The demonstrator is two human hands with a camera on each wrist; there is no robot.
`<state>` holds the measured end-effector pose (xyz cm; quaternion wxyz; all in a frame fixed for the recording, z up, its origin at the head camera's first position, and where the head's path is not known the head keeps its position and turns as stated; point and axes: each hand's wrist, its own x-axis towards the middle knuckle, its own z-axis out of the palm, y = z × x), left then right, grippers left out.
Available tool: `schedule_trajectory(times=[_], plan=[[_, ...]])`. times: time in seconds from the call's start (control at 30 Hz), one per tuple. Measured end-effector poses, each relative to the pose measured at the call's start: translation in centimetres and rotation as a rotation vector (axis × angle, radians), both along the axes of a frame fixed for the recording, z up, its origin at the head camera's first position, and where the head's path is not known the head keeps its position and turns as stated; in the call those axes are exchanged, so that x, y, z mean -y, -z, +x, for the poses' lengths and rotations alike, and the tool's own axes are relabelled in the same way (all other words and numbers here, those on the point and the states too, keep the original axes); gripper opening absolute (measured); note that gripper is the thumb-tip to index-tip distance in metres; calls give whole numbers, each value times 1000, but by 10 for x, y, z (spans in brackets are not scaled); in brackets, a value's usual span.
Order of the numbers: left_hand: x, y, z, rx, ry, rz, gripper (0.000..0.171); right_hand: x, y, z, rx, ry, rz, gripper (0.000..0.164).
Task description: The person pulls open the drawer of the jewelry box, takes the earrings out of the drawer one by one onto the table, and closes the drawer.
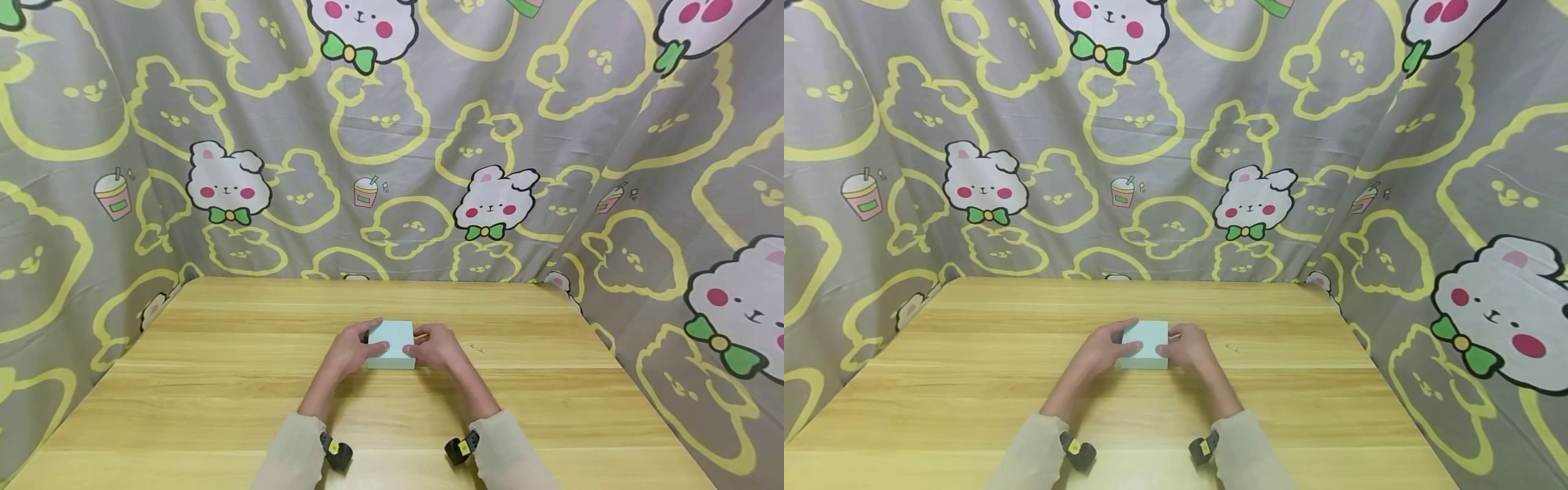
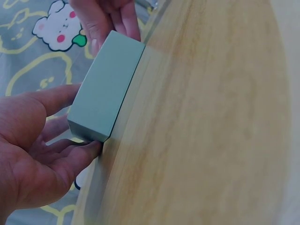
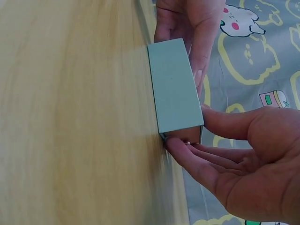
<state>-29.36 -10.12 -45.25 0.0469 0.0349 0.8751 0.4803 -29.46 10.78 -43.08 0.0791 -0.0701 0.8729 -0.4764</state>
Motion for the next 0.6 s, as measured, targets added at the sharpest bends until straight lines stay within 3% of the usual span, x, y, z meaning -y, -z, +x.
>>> schedule_trajectory(times=[0.6], plan=[[-4,-3,2,-10,-7,12,57,1,6,-3,-60,14,39,43]])
